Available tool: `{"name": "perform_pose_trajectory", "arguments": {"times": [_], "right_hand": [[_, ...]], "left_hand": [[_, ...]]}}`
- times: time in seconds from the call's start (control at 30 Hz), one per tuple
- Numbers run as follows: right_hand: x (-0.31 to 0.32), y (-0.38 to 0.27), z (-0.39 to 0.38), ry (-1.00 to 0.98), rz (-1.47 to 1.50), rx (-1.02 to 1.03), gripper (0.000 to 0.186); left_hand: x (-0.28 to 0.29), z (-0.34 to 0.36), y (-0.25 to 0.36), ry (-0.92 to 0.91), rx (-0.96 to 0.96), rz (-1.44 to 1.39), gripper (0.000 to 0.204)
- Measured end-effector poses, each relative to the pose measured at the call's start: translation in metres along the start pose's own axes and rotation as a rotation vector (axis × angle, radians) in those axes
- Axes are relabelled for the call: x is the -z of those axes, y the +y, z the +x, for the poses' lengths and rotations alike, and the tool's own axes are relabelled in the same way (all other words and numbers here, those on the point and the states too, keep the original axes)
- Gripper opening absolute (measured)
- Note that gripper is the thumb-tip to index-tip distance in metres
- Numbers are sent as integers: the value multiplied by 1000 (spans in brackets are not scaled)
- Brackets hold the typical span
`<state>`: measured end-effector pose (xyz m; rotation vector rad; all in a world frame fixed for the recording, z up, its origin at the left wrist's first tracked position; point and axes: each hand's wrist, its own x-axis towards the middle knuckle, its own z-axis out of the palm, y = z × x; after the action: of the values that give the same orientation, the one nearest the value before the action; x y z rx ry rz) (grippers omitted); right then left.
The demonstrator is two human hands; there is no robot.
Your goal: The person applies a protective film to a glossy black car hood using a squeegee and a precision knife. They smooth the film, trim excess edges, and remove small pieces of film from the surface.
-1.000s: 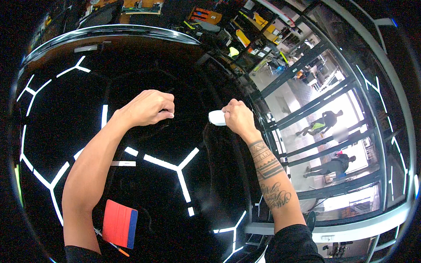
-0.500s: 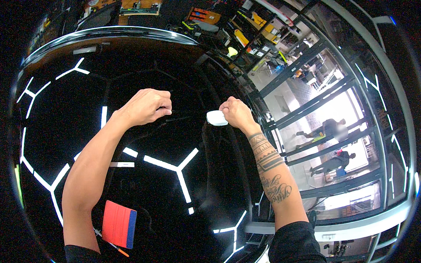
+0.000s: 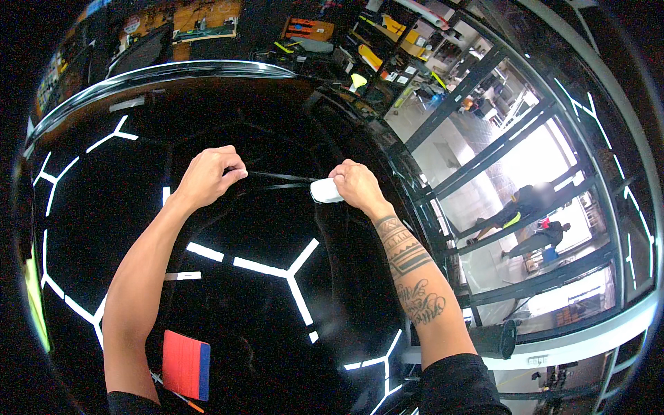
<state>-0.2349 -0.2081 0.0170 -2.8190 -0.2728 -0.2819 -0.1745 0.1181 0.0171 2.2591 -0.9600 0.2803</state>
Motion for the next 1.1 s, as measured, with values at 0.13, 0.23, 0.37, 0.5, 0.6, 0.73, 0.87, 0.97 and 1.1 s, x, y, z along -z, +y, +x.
{"name": "perform_pose_trajectory", "arguments": {"times": [0.13, 0.23, 0.37, 0.5, 0.6, 0.73, 0.87, 0.97, 1.1], "right_hand": [[-11, 4, -4, 141, 0, -59, 24], [-19, 6, -2, 231, -105, -120, 24], [-26, -8, 7, 210, -107, -257, 26], [-19, 7, 1, 144, 131, -380, 30], [-18, 2, -2, 113, 202, -413, 31], [-20, -6, -1, 131, 218, -464, 33], [-21, -14, 0, 148, 240, -467, 35], [-22, -10, -1, 150, 264, -528, 35], [-31, -7, 3, 138, 286, -585, 36]], "left_hand": [[-6, 6, -6, 9, 2, -14, 15], [-5, 28, -23, -10, 3, -76, 14], [-5, 68, -48, 40, -17, 7, 14], [-29, 109, -59, 64, 31, 60, 14], [-42, 123, -53, 105, 186, 102, 15], [-59, 143, -56, 181, 326, 173, 20], [-80, 165, -55, 290, 406, 234, 19], [-98, 179, -30, 338, 488, 199, 21], [-103, 205, -21, 487, 429, 67, 22]]}}
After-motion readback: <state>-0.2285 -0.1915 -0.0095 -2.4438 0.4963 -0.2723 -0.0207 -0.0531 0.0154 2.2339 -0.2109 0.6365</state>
